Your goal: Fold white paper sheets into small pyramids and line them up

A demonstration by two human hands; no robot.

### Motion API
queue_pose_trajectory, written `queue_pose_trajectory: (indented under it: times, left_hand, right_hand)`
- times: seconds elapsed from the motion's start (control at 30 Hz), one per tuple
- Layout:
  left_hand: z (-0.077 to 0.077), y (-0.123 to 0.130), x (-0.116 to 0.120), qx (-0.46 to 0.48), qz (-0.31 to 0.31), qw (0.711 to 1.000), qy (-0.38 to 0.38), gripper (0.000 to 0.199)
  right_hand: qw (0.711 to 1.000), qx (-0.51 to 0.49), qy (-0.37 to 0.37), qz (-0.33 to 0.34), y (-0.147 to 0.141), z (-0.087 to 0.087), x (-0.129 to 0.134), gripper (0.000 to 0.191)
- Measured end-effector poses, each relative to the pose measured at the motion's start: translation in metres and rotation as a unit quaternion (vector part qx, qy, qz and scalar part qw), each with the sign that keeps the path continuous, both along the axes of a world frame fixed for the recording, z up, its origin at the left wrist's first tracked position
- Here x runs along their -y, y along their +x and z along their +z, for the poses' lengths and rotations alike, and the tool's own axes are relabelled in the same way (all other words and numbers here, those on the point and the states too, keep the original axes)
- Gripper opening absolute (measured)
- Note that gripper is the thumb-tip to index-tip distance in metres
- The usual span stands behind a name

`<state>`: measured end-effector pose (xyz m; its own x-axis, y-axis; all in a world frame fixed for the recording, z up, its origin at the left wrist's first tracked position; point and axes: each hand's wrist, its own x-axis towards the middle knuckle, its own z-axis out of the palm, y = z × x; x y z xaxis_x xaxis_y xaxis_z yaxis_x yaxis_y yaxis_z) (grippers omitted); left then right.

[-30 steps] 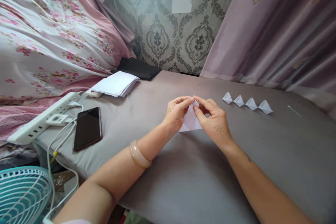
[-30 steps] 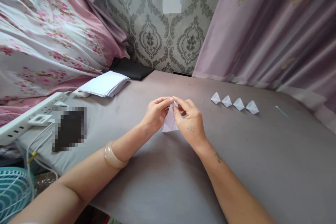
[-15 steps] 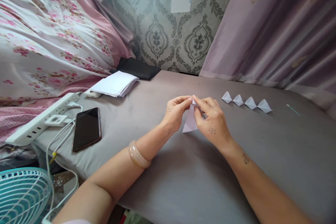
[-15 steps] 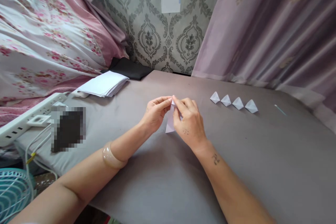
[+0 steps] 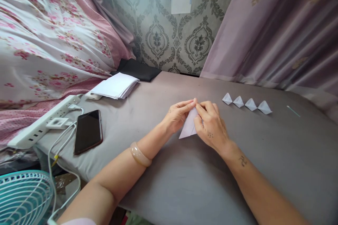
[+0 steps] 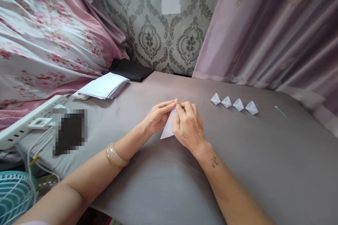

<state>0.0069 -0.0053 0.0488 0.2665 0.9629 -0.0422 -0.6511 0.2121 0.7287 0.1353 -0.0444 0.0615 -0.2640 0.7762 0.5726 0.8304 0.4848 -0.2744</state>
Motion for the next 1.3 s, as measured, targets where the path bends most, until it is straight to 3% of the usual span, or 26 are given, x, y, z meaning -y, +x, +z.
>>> queue_pose_trajectory:
  times: [0.17,0.23,0.3,0.4,0.6,0.93,1.17,1.3]
  left_hand:
    - [-0.001,-0.004,-0.003,-0.009,-0.006,0.999,-0.032,0.025]
    - [-0.001,-0.004,-0.003,-0.012,0.011,0.999,-0.044,0.025]
    - [-0.002,-0.002,-0.004,-0.011,0.03,0.998,-0.057,0.026]
    - [-0.004,0.001,-0.003,-0.013,0.047,0.996,-0.073,0.028]
    - [-0.005,0.006,0.001,-0.015,0.05,0.995,-0.081,0.029]
    - [-0.006,0.01,0.002,-0.036,0.071,0.995,-0.064,0.03]
    - [0.01,0.0,0.003,-0.146,0.035,0.989,0.012,0.025]
    - [0.012,-0.004,0.0,-0.187,0.03,0.981,0.038,0.025]
  right_hand:
    - [0.979,-0.167,-0.102,0.059,0.007,0.002,-0.008,0.045]
    - [0.94,-0.285,-0.176,0.06,0.01,0.003,-0.013,0.039]
    - [0.879,-0.409,-0.243,0.04,0.012,0.002,-0.017,0.034]
    - [0.803,-0.517,-0.297,0.013,0.012,-0.001,-0.022,0.032]
    - [0.756,-0.561,-0.335,0.023,0.007,-0.007,-0.024,0.032]
    - [0.732,-0.585,-0.349,-0.003,0.005,-0.01,-0.025,0.034]
    - [0.76,-0.536,-0.369,0.01,0.015,0.004,-0.024,0.033]
    - [0.78,-0.48,-0.4,0.026,0.015,0.015,-0.019,0.032]
